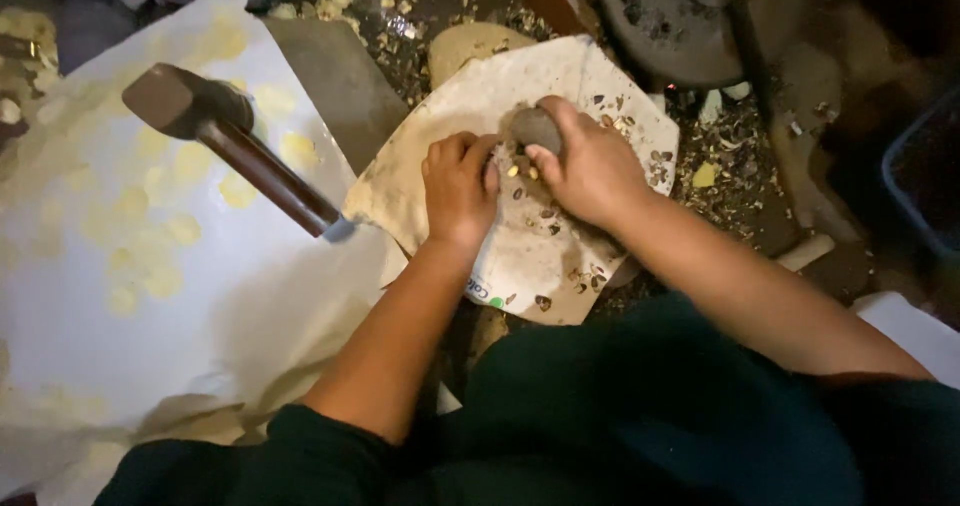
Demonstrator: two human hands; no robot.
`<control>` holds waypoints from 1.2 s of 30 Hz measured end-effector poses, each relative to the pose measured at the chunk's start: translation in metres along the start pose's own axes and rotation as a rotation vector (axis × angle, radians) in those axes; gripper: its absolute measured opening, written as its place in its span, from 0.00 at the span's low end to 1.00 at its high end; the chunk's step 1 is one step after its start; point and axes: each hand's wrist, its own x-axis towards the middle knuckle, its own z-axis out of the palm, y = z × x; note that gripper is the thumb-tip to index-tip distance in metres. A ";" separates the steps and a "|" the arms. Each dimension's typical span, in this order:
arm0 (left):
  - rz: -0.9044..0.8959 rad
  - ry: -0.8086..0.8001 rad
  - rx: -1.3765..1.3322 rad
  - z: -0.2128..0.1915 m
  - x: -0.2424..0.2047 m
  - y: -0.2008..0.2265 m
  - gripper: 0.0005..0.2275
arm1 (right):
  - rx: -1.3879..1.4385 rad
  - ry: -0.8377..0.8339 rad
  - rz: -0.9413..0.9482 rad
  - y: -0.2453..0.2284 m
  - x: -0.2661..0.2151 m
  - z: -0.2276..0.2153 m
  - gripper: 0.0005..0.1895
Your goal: Cracking nuts with a wooden mallet and sorting the kernels from the shells by hand
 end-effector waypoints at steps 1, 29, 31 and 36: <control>0.018 0.008 -0.003 -0.001 -0.001 0.000 0.11 | 0.080 -0.026 0.066 0.007 0.001 0.005 0.26; 0.012 0.082 -0.099 -0.006 -0.002 0.002 0.13 | -0.131 0.046 -0.156 -0.011 0.009 0.000 0.28; 0.040 0.043 -0.122 -0.004 -0.004 0.001 0.10 | 0.048 0.065 -0.037 -0.006 0.007 -0.008 0.28; -0.032 0.085 -0.231 -0.001 -0.001 -0.004 0.10 | 0.205 -0.131 0.136 -0.001 0.014 -0.014 0.25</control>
